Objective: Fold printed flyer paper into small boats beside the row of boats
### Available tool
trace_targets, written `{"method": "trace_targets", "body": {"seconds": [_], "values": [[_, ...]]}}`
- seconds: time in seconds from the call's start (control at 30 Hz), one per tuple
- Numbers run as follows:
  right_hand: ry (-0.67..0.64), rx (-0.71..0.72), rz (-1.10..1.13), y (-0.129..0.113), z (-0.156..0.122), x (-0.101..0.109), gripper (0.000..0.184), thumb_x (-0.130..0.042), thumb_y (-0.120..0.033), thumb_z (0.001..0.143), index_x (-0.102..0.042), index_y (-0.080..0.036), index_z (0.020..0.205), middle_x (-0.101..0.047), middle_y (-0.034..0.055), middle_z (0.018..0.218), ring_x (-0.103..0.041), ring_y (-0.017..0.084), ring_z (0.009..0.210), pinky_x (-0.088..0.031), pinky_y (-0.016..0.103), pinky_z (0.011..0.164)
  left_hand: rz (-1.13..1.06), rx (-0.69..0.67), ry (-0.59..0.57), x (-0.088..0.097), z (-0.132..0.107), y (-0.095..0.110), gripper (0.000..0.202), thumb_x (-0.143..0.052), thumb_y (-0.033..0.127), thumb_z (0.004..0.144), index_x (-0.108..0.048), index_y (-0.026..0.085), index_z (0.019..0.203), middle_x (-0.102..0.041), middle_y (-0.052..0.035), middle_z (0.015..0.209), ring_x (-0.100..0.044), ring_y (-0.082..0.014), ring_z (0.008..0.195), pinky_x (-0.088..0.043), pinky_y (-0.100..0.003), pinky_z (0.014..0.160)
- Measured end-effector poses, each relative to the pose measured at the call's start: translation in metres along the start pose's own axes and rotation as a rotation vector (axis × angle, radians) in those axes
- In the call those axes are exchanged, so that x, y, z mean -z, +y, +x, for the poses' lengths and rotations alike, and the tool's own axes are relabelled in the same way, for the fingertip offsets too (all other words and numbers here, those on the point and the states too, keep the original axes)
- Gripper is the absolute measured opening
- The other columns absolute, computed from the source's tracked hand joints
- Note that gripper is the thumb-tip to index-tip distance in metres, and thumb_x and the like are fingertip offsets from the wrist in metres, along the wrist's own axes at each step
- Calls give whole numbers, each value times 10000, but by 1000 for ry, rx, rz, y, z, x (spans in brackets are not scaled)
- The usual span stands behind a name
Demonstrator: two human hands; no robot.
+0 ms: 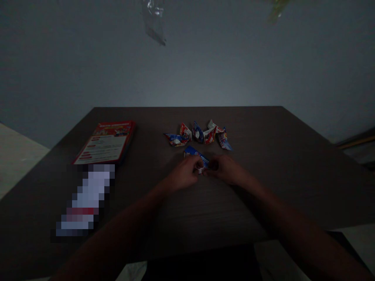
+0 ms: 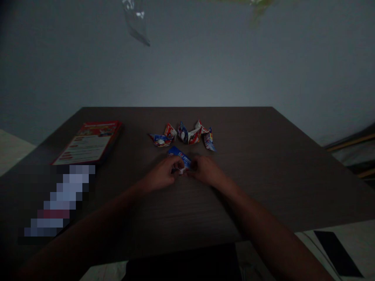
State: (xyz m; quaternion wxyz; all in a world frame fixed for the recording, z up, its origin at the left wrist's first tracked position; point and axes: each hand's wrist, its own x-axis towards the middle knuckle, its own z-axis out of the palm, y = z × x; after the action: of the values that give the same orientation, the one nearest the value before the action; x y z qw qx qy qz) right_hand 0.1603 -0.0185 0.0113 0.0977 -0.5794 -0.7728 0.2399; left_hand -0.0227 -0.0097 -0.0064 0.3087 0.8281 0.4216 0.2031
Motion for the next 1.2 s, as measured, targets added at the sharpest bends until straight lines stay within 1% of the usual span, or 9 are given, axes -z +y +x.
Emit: {"method": "trace_targets", "body": {"seconds": [0.2, 0.47, 0.57, 0.67, 0.77, 0.87, 1.0, 1.1, 1.2], "values": [[-7, 46, 91, 13, -1, 2, 219, -685, -307, 722, -632, -149, 863, -665, 45, 803, -581, 154, 677, -387, 243, 577, 21, 1, 0, 0, -1, 0, 230, -509, 56, 705, -584, 167, 892, -626, -43, 902, -581, -186, 861, -467, -304, 750], [-34, 91, 205, 23, -2, 6, 151, -612, -136, 695, -591, -161, 842, -614, 2, 713, -546, 129, 630, -392, 229, 569, 12, -27, 2, -2, 0, -6, 224, -512, 61, 719, -586, 178, 895, -620, -36, 911, -575, -178, 871, -459, -289, 749], [-38, 123, 316, 29, -2, 4, 157, -607, -158, 699, -584, -165, 855, -592, -12, 693, -528, 119, 602, -394, 223, 553, 7, -56, 3, -3, -1, -8, 236, -508, 52, 720, -593, 181, 899, -622, -32, 903, -576, -174, 865, -454, -288, 750], [39, 130, 395, 34, -1, 3, 117, -596, -194, 723, -580, -163, 835, -595, -5, 713, -533, 118, 616, -409, 223, 563, 4, -105, -4, -4, -2, -10, 262, -500, 28, 715, -602, 176, 906, -627, -29, 889, -578, -167, 849, -450, -283, 742], [143, 115, 369, 34, 0, 3, 113, -591, -229, 746, -589, -163, 838, -610, 4, 726, -554, 130, 639, -419, 231, 575, 21, -156, 24, -3, -3, -7, 214, -498, 53, 760, -605, 167, 907, -626, -37, 874, -571, -169, 845, -448, -286, 743], [186, 113, 318, 30, 0, 6, 112, -581, -250, 768, -606, -162, 834, -631, 15, 734, -566, 138, 644, -426, 242, 587, 87, -196, 40, -3, -4, -1, 105, -526, 154, 819, -609, 159, 883, -622, -55, 875, -557, -187, 865, -446, -310, 773], [204, 121, 283, 24, -2, 7, 131, -574, -262, 788, -619, -157, 852, -653, 28, 767, -584, 145, 668, -441, 251, 619, 184, -283, -32, -4, -5, 8, 155, -519, 250, 868, -645, 191, 936, -612, -65, 970, -538, -209, 978, -406, -357, 899], [220, 130, 262, 22, -3, 7, 140, -574, -271, 796, -621, -156, 859, -660, 28, 767, -591, 148, 668, -445, 255, 621, 221, -305, -73, -3, -8, 13, 162, -499, 218, 866, -648, 194, 925, -605, -60, 951, -541, -200, 960, -398, -351, 902], [225, 121, 245, 23, -3, 7, 157, -568, -283, 809, -627, -158, 883, -675, 37, 792, -610, 162, 697, -457, 269, 647, 217, -342, -127, 0, -11, 17, 129, -530, 175, 808, -642, 190, 870, -603, -54, 926, -547, -195, 919, -399, -343, 879]]}}
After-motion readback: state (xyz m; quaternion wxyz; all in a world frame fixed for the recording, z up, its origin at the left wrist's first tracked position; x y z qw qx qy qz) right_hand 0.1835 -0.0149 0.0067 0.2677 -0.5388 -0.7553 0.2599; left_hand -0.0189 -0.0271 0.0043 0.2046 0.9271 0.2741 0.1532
